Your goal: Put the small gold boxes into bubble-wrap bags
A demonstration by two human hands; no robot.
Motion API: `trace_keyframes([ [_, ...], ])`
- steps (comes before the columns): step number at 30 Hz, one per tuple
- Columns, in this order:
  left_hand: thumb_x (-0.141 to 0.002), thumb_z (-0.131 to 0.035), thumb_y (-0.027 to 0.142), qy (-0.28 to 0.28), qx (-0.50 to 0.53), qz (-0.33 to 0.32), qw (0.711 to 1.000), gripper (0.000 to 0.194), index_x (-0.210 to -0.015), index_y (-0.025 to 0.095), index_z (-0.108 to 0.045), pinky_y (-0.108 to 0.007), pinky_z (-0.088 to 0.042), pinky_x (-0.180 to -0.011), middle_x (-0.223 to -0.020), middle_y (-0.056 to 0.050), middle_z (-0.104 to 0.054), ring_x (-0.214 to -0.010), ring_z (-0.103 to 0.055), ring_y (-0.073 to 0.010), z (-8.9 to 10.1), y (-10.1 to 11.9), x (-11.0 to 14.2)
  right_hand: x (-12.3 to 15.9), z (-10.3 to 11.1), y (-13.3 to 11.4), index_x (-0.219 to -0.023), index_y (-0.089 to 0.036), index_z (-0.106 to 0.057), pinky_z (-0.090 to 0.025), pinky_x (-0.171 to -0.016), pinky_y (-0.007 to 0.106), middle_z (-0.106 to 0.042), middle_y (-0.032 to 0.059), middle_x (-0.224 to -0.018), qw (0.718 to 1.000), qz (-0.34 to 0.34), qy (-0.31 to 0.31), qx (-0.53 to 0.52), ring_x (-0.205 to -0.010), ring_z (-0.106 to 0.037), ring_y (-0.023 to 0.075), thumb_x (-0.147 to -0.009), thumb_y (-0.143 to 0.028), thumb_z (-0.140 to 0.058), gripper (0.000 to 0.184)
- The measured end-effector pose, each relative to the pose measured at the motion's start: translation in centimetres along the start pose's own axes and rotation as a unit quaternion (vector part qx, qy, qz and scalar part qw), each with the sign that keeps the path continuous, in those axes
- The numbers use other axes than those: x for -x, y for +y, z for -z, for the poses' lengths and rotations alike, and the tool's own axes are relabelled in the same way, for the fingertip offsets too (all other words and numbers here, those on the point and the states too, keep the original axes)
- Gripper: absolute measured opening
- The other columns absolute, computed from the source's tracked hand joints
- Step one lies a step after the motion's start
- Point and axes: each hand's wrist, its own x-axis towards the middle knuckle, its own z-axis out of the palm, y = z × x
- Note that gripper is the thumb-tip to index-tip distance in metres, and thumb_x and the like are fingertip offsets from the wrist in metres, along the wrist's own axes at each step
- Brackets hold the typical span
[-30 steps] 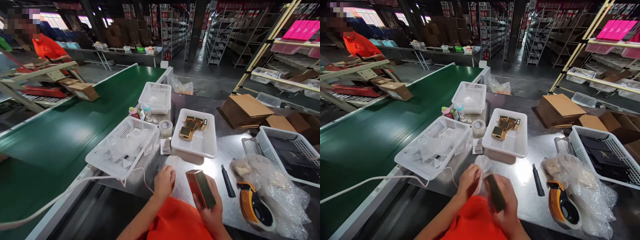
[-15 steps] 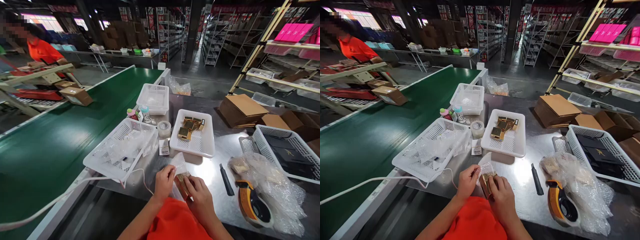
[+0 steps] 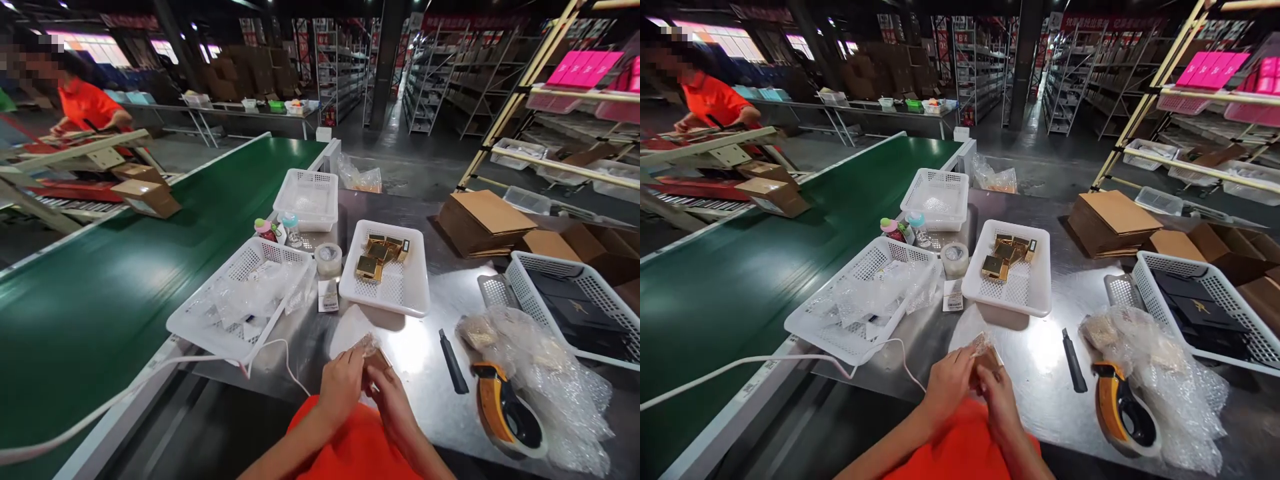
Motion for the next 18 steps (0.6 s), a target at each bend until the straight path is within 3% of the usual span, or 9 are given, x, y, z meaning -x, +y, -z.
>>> trace_keyframes([
  [2, -0.096, -0.036, 0.013, 0.062, 0.038, -0.038, 0.997, 0.026, -0.097, 0.016, -0.062, -0.029, -0.049, -0.067, -0.08, -0.007, -0.07, -0.073, -0.065, -0.0192, 0.4, 0.2, -0.7, -0.1, 0.1, 0.3, -0.095, -0.021, -0.067, -0.047, -0.059, 0.028, -0.069, 0.0008, -0.079, 0.991, 0.106, -0.002, 0.081, -0.065, -0.057, 0.0164, -0.062, -0.034, -0.077, 0.037],
  [4, -0.097, -0.035, 0.015, 0.101, 0.064, -0.1, 0.988, 0.027, -0.094, 0.015, -0.062, -0.029, -0.047, -0.063, -0.073, -0.006, -0.067, -0.067, -0.062, -0.018, 1.0, 0.7, -1.3, -0.4, 0.4, 0.0, -0.093, -0.021, -0.068, -0.041, -0.052, 0.026, -0.066, -0.0015, -0.073, 0.979, 0.144, -0.008, 0.144, -0.057, -0.05, 0.0133, -0.059, -0.026, -0.076, 0.035],
  [6, -0.096, -0.035, 0.015, 0.088, 0.07, -0.173, 0.979, 0.028, -0.086, 0.016, -0.061, -0.029, -0.043, -0.056, -0.066, -0.004, -0.062, -0.06, -0.058, -0.0174, 1.6, 1.4, -1.5, -0.7, 0.5, -0.7, -0.077, -0.02, -0.064, -0.031, -0.043, 0.023, -0.054, -0.0057, -0.055, 0.986, 0.115, -0.015, 0.12, -0.046, -0.038, 0.009, -0.058, -0.026, -0.074, 0.022],
  [8, -0.095, -0.035, 0.013, 0.056, 0.063, -0.207, 0.975, 0.029, -0.079, 0.017, -0.059, -0.028, -0.041, -0.052, -0.064, -0.003, -0.059, -0.058, -0.056, -0.0171, 2.0, 1.9, -1.4, -1.0, 0.4, -1.2, -0.068, -0.02, -0.057, -0.022, -0.039, 0.021, -0.044, -0.0084, -0.049, 0.998, 0.056, -0.029, 0.018, -0.042, -0.029, 0.0062, -0.058, -0.029, -0.075, 0.023],
  [10, -0.094, -0.038, 0.011, 0.032, 0.047, -0.196, 0.979, 0.026, -0.079, 0.017, -0.058, -0.028, -0.042, -0.054, -0.067, -0.003, -0.06, -0.061, -0.057, -0.0176, 2.0, 2.0, -1.0, -1.1, 0.1, -1.4, -0.064, -0.02, -0.051, -0.018, -0.039, 0.019, -0.039, -0.0096, -0.05, 0.995, -0.006, -0.049, -0.085, -0.042, -0.025, 0.0043, -0.056, -0.03, -0.078, 0.03],
  [12, -0.092, -0.043, 0.01, 0.005, 0.013, -0.18, 0.984, 0.021, -0.079, 0.018, -0.058, -0.029, -0.044, -0.056, -0.07, -0.003, -0.062, -0.064, -0.06, -0.0186, 1.9, 1.6, -0.7, -1.2, -0.2, -1.2, -0.061, -0.019, -0.05, -0.02, -0.04, 0.018, -0.04, -0.0093, -0.051, 0.989, -0.026, -0.058, -0.136, -0.044, -0.027, 0.0039, -0.052, -0.028, -0.081, 0.034],
  [14, -0.089, -0.048, 0.009, -0.049, -0.039, -0.151, 0.987, 0.016, -0.081, 0.018, -0.059, -0.029, -0.047, -0.058, -0.074, -0.003, -0.064, -0.069, -0.063, -0.0203, 2.0, 1.0, -0.9, -1.3, -0.4, -0.8, -0.064, -0.019, -0.054, -0.025, -0.041, 0.019, -0.044, -0.0081, -0.053, 0.994, 0.002, -0.038, -0.107, -0.046, -0.032, 0.0053, -0.052, -0.027, -0.081, 0.03],
  [18, -0.085, -0.049, 0.004, -0.173, -0.112, 0.015, 0.978, 0.025, -0.104, 0.017, -0.06, -0.031, -0.051, -0.065, -0.089, -0.007, -0.07, -0.082, -0.068, -0.0242, 2.5, 0.7, -2.2, -2.1, -0.2, -0.5, -0.09, -0.019, -0.066, -0.037, -0.042, 0.023, -0.061, -0.0036, -0.066, 0.992, 0.102, 0.046, 0.056, -0.049, -0.045, 0.0109, -0.056, -0.032, -0.079, 0.039],
])
